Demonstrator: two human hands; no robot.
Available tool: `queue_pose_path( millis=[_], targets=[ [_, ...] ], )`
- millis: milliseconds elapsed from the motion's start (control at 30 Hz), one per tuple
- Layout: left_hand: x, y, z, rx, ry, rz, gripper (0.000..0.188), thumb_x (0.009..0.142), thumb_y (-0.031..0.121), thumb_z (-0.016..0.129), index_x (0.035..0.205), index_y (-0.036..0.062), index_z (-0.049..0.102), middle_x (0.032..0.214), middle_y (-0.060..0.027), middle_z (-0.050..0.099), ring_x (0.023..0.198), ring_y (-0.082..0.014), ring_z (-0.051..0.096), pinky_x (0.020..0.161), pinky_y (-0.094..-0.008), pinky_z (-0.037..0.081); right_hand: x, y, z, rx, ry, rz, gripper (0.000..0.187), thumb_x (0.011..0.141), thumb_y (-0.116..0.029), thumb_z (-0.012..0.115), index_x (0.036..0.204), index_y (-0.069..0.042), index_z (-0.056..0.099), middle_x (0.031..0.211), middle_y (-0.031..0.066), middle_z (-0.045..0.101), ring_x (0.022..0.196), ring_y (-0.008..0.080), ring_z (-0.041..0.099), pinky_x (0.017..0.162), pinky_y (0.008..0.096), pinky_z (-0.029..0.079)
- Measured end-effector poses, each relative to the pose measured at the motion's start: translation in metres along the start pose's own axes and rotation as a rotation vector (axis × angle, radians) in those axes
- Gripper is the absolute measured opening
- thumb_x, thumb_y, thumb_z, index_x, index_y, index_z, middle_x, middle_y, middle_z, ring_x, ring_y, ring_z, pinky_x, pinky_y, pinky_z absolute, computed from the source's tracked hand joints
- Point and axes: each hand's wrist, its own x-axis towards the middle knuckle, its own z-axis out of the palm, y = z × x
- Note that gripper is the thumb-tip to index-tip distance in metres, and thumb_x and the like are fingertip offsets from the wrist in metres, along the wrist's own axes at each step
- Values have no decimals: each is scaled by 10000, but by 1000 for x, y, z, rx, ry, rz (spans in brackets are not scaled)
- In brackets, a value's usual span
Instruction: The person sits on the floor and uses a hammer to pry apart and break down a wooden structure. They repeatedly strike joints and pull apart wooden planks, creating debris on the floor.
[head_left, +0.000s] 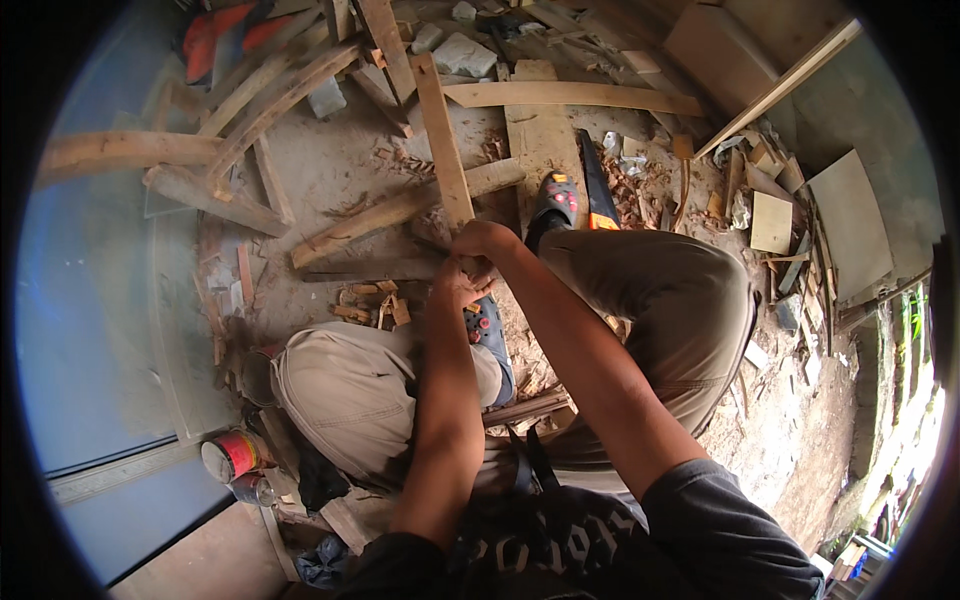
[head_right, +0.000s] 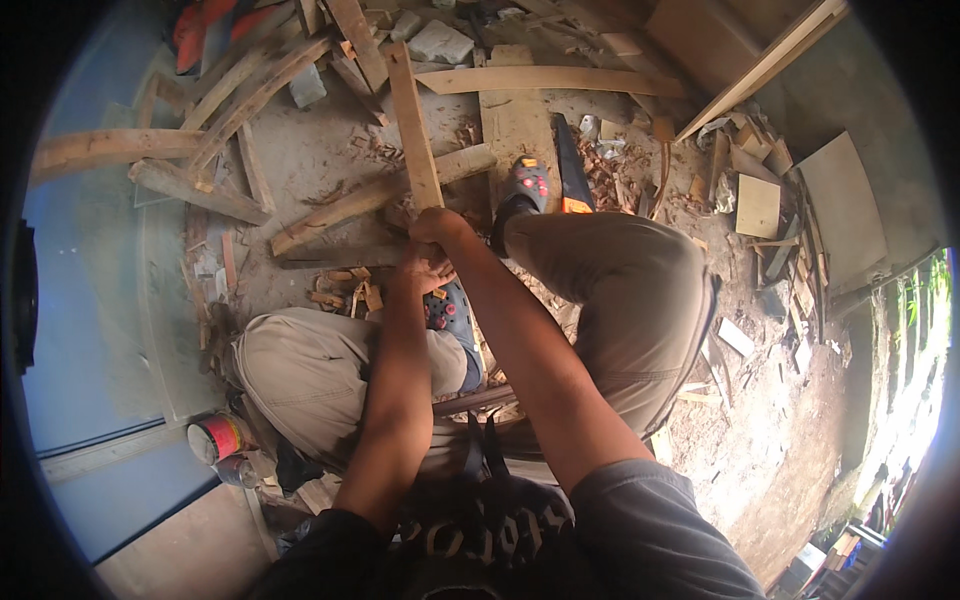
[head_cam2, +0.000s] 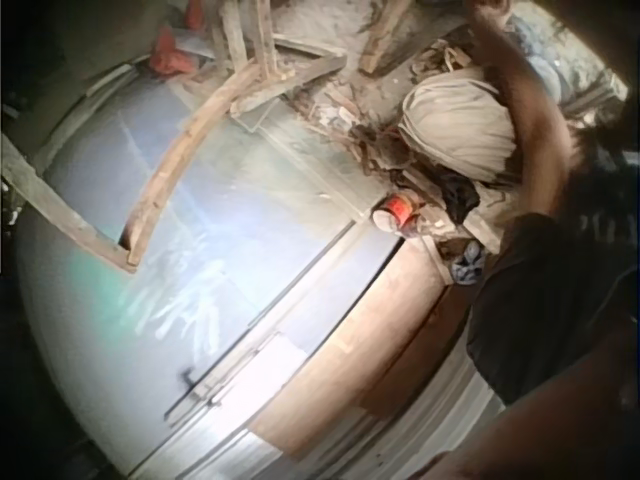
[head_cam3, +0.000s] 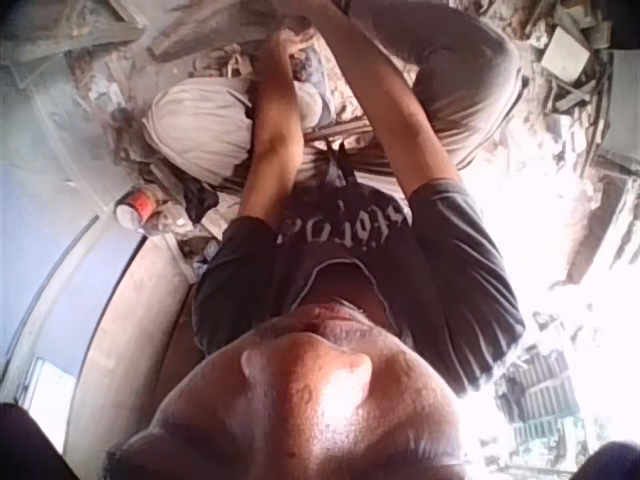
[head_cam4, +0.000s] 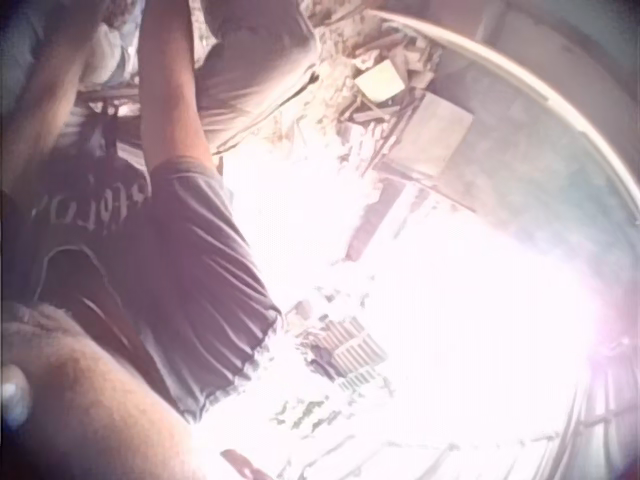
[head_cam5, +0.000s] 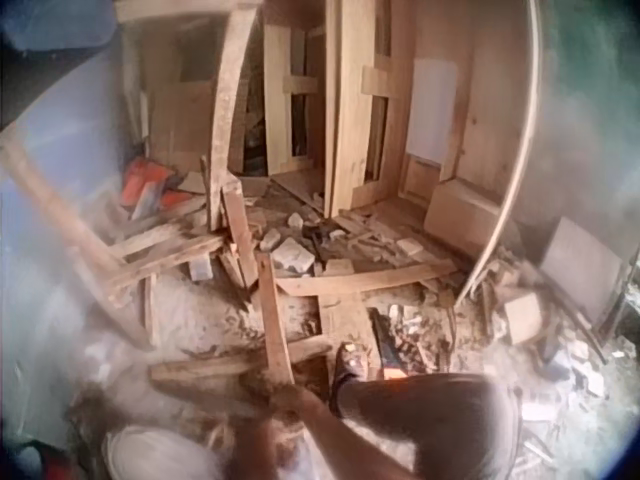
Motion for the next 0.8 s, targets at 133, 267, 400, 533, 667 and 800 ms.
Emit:
queue_pose_path(
  millis=[133,267,400,533,667,800],
  targets=[
    [-5,-16,13,79,539,87,396,959,422,464,1250,157,511,1309,-29,501,1163,-220,490,1020,-488,361,14,0,-2,-166,-78,-2,312,768,-123,646,1023,57,659,946,213,684,746,305,703,613,421,584],
    [-1,-6,-42,261,716,348,398,962,358,489,1281,120,499,1273,-41,552,1167,-232,519,986,-461,401,16,-9,14,-385,-90,-231,269,714,-137,681,938,11,706,892,207,694,737,267,703,622,397,573],
    [-16,-3,-30,243,746,445,377,967,335,488,1261,98,499,1209,-63,599,1115,-232,560,963,-422,431,7,5,10,-827,-91,-517,212,651,-72,693,854,-29,741,873,173,711,780,260,702,662,400,562],
    [-30,4,0,258,718,521,345,983,320,452,1226,81,504,1224,-72,588,1134,-231,554,980,-401,435,20,6,-18,-990,-323,-355,181,585,-9,660,753,-18,727,785,159,703,741,278,696,662,417,551],
    [-53,37,12,184,724,698,351,992,301,459,1242,67,533,1131,-71,636,1053,-227,592,913,-394,471,20,-12,-27,-593,-323,-13,204,573,-5,628,755,-19,719,769,141,706,641,252,676,550,376,524],
    [-54,27,47,179,670,775,330,982,304,473,1207,77,557,1088,-64,648,1024,-207,597,887,-385,473,16,4,-41,-591,-429,155,216,688,-15,547,858,18,676,897,144,705,637,227,639,551,376,503]
  ],
)
